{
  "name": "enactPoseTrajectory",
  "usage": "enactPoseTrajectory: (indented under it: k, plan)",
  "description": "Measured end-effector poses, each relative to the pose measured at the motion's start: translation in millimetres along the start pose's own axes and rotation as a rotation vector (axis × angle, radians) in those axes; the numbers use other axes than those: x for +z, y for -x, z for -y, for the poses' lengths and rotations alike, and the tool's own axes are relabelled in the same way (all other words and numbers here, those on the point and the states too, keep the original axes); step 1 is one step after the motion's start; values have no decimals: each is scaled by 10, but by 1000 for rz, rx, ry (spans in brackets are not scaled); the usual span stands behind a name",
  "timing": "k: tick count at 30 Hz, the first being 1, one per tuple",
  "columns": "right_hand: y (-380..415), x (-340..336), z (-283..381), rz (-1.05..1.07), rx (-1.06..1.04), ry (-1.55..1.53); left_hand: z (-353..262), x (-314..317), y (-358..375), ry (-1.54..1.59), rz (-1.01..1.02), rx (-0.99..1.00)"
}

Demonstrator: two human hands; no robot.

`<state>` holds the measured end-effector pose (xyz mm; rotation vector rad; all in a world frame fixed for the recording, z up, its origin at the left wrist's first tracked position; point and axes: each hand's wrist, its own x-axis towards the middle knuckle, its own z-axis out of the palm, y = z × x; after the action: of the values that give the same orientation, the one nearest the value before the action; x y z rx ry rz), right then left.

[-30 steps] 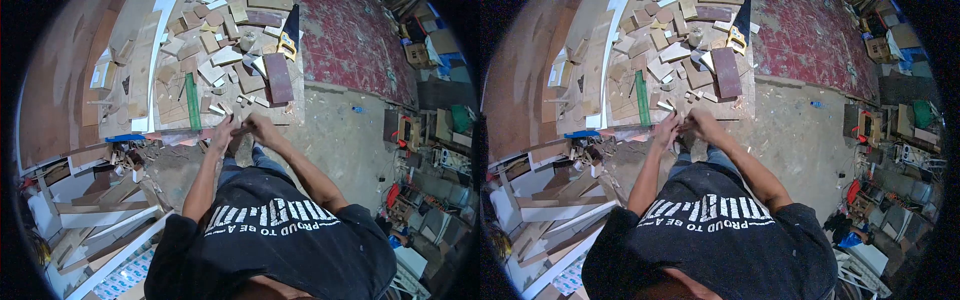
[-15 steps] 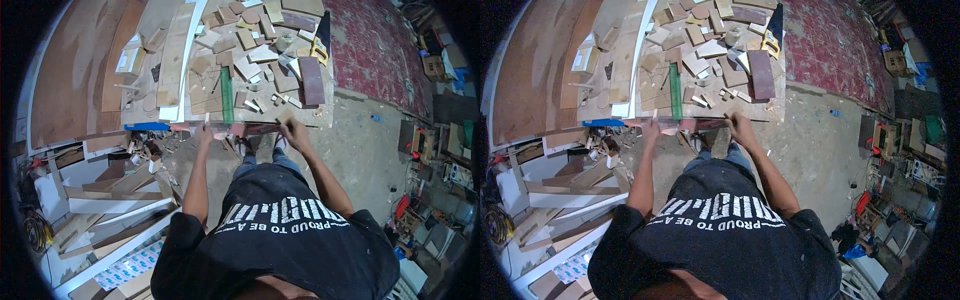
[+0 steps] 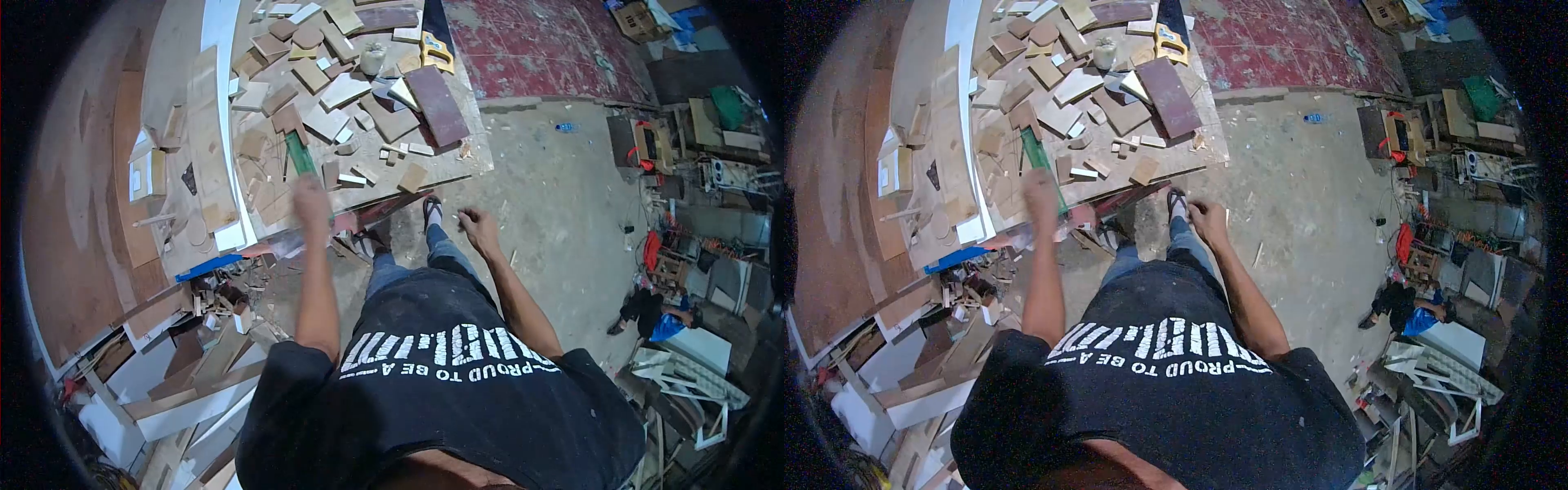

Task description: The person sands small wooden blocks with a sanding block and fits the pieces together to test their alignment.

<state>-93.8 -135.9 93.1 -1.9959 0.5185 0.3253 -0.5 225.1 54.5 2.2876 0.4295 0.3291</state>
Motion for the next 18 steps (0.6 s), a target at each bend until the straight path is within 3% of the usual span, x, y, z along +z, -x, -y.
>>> enactPoseTrajectory:
  k: [1,2,3,4,5,6,8,18]
  plan:
    - [-107,5,147,13,-49,23,-403,151,226,55,193,-191]
    - [-243,24,240,29,-100,48,-610,436,449,100,258,-126]
    - [-426,70,259,46,-110,49,-725,666,616,66,250,178]
    - [-642,124,235,50,-212,68,-901,810,727,130,251,257]
    - [-802,163,211,58,-310,88,-1025,924,813,-21,359,178]
    - [-936,196,234,84,-324,93,-1111,1008,870,-27,338,159]
    - [-1161,262,295,94,-624,350,-1236,1123,961,-203,212,220]
    - [-1484,318,426,367,-791,383,-1108,1450,1080,-51,187,111]
